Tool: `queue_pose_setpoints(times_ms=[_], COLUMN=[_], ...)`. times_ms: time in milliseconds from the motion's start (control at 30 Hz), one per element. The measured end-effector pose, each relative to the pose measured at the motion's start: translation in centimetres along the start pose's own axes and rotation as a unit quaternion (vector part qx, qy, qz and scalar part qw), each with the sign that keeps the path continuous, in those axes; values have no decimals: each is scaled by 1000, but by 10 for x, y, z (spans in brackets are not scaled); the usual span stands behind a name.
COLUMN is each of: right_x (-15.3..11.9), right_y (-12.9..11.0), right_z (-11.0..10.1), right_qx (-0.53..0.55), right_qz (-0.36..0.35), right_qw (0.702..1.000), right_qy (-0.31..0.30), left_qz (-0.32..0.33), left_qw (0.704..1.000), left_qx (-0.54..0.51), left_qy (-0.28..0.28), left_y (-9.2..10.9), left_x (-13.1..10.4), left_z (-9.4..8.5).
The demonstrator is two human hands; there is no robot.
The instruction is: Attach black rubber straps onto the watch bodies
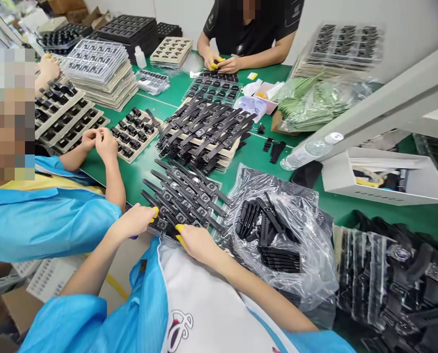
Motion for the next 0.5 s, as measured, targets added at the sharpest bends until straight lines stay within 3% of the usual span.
queue_pose_setpoints(times_ms=[133, 233, 300, 367, 433, 467, 500], right_x=[21, 18, 9, 1, -2, 0, 4], right_y=[-18, -24, -23, -15, 3, 16, 30], right_z=[23, 31, 25, 6, -26, -44, -63], right_qx=[-24, -46, -54, -52, -47, -50, -56], right_qz=[-21, -10, -11, -6, 33, 73, 116], right_qw=[999, 998, 998, 998, 998, 993, 985], right_qy=[-33, -38, -38, -21, 33, 75, 116], left_qz=[-17, -32, -47, -76, -132, -179, -237], left_qw=[1000, 999, 996, 978, 924, 878, 809], left_qx=[0, -1, -33, -135, -310, -412, -522], left_qy=[2, 19, 66, 142, 181, 164, 129], left_y=[-11, -16, -15, -9, 4, 13, 24], left_x=[8, 9, 2, -13, -30, -38, -44], left_z=[12, 20, 29, 43, 66, 82, 100])
Point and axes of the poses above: each hand's wrist, its own x-axis towards the middle knuckle, its own z-axis out of the palm, y = z × x, the point moved 2 cm from there along x, towards the middle knuckle, and after that the axes turned 11 degrees about x, right-handed, at the moved point
